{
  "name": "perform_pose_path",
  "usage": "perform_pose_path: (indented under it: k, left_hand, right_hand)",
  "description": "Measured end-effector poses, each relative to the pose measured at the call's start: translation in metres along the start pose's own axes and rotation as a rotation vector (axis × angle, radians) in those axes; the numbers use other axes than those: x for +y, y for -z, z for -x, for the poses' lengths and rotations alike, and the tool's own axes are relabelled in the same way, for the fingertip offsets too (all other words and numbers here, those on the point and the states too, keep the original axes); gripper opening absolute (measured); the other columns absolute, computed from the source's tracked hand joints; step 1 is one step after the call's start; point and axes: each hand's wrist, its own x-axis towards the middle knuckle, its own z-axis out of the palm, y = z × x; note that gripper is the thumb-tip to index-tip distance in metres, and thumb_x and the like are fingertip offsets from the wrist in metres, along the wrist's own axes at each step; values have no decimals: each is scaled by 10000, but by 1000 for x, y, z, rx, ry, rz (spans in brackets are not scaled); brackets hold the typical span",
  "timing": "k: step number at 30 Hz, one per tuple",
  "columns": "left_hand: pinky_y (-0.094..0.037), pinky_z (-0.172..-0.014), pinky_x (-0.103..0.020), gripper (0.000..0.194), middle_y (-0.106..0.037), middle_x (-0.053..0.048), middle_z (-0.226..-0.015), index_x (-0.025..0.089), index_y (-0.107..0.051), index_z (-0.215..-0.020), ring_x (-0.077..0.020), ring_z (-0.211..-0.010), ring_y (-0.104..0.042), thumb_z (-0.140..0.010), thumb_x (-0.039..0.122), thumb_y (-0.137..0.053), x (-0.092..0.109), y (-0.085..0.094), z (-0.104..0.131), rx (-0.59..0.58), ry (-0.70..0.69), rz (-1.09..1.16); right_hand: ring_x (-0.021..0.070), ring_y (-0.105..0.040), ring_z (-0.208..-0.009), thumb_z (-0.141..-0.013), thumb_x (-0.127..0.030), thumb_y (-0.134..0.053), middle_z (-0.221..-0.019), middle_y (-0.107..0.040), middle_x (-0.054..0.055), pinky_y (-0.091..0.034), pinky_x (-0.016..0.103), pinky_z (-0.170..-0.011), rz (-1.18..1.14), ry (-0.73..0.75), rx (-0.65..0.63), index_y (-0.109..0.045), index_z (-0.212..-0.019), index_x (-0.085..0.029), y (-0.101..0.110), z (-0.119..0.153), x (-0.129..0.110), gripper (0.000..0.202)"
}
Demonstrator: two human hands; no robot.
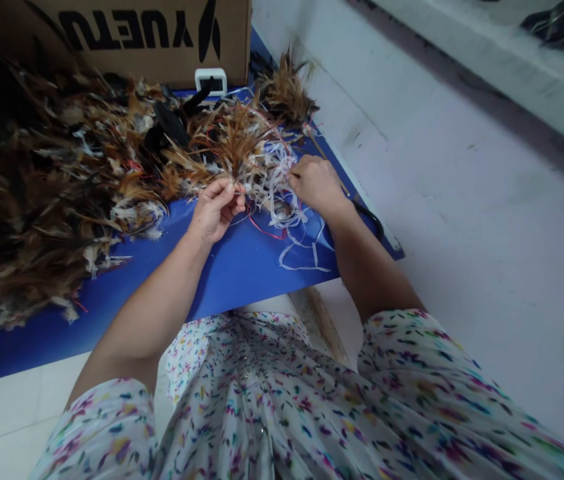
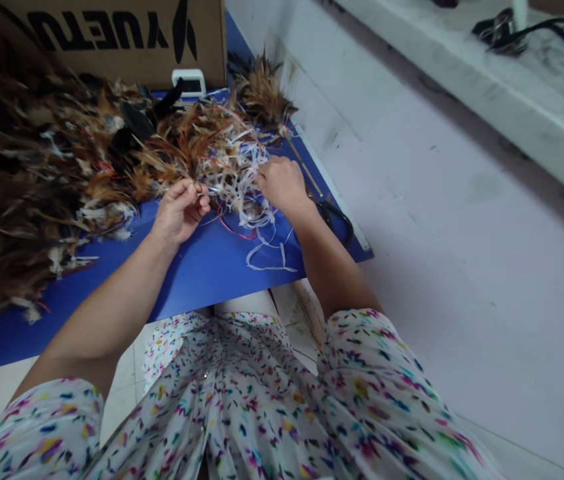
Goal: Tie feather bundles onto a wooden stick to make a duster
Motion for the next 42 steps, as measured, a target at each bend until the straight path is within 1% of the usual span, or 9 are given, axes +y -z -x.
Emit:
perform_pose_path:
  k: [4,7,11,19,22,27,32,39,42]
  left_hand:
    - [-534,-550,-149,286,-678,34,-767,171,-574,-734,-43,-587,-602,-790,292,-826,-1,1,-1,-13,-9,13]
    - [-534,-552,-148,284,-676,35,-769,169,-578,-735,-40,-586,-603,-790,294,-826,-1,2,-1,-17,-5,12]
    - [-543,-554,-156,280,-672,35,-756,166,-582,-736,-45,-584,-606,-785,286,-831,-1,2,-1,-24,-11,23]
    - [-537,-547,-156,268,-675,34,-749,168,-581,-731,-46,-578,-606,-798,272,-819,0,0,0,-12,-1,19]
    - [-536,-550,-153,264,-675,36,-755,169,-579,-736,-43,-577,-608,-806,272,-812,-1,0,0,-9,-2,13]
    - [-532,-551,-148,269,-671,37,-753,167,-572,-739,-38,-575,-609,-815,277,-805,-1,0,0,0,11,1]
    - [-539,-555,-152,270,-677,37,-754,166,-575,-740,-41,-579,-611,-809,280,-810,-1,1,-1,-13,-1,10]
    - [-530,-548,-147,282,-666,41,-747,168,-563,-736,-38,-571,-611,-809,281,-811,0,-1,0,-2,7,-4]
    - [-531,-549,-151,266,-668,38,-751,168,-572,-739,-40,-570,-611,-822,280,-798,-1,0,0,-6,1,-5]
  right_hand:
    - [346,-595,-1083,-910,-272,-548,-1082,-695,157,-451,497,-953,75,-37,31,-766,-948,-168,1,2,-4,244]
    - [318,-599,-1057,-861,-170,-541,-1066,-707,139,-460,450,-922,98,8,-19,-769,-904,-175,2,4,-7,232]
    - [295,-623,-1034,-793,-63,-490,-1076,-719,135,-465,416,-893,124,-5,-91,-784,-928,-165,2,8,-9,340]
    - [300,-646,-995,-873,-167,-452,-1028,-736,133,-490,430,-877,82,-41,33,-763,-869,-176,-6,8,-12,311]
    - [307,-652,-965,-899,-215,-452,-1002,-733,142,-497,442,-857,117,-59,30,-756,-853,-171,-9,7,-12,311]
    - [287,-651,-962,-822,-151,-497,-973,-726,120,-500,417,-873,37,-45,58,-749,-847,-187,-7,10,-11,256]
    - [263,-655,-969,-772,-100,-487,-976,-715,104,-499,393,-877,7,-12,5,-756,-805,-194,-4,15,-11,286]
    - [339,-646,-999,-870,-257,-512,-1009,-726,168,-484,492,-888,131,-84,10,-761,-840,-152,-11,14,-15,272]
    - [333,-647,-993,-848,-269,-563,-1009,-730,168,-485,483,-893,131,-94,-9,-748,-819,-156,-15,12,-16,218]
